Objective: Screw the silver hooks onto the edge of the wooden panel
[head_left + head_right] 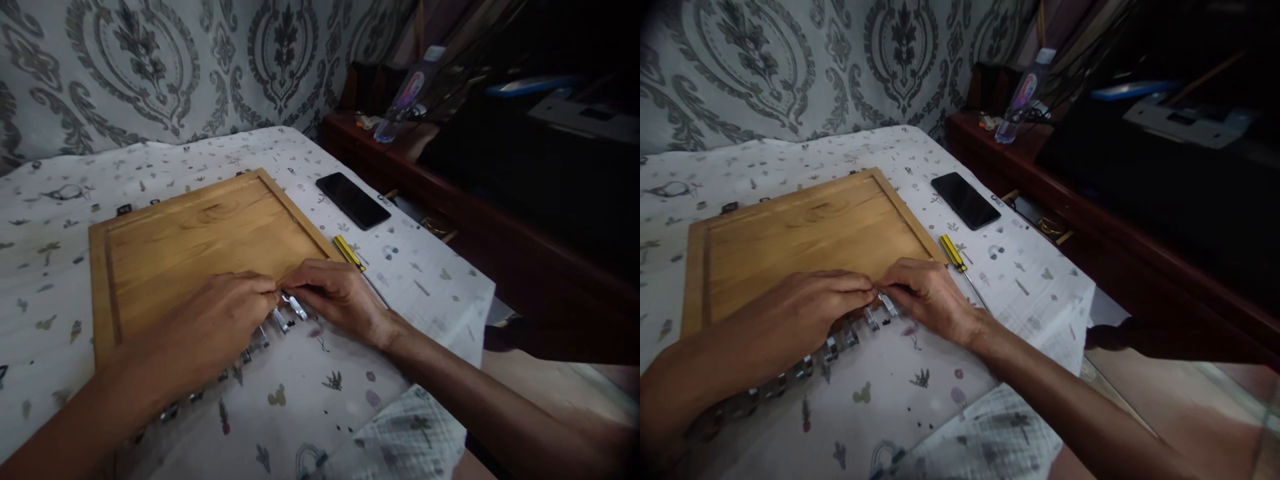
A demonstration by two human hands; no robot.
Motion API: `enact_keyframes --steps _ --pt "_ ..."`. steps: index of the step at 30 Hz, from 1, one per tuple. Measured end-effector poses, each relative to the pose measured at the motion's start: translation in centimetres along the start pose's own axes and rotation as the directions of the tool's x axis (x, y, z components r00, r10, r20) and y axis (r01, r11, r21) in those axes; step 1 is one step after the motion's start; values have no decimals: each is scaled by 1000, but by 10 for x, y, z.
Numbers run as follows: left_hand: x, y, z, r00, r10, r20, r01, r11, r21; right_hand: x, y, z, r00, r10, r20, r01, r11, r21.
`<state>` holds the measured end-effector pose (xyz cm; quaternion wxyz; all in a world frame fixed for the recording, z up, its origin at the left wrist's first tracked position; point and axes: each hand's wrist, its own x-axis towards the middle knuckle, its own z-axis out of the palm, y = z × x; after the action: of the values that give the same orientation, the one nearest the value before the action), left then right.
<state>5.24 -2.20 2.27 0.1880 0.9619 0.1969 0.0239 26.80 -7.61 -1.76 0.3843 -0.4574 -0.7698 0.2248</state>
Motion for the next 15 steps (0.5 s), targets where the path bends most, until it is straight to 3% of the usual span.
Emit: enact_keyframes --steps 6,15 --pt "-1 1 0 1000 -15 -26 14 1000 -21 -1 -1 -2 1000 -9 21 9 1000 12" --pt "0 -3 -1 1000 5 -8 -5 997 -73 -1 -3 -3 997 72 11 -72 995 66"
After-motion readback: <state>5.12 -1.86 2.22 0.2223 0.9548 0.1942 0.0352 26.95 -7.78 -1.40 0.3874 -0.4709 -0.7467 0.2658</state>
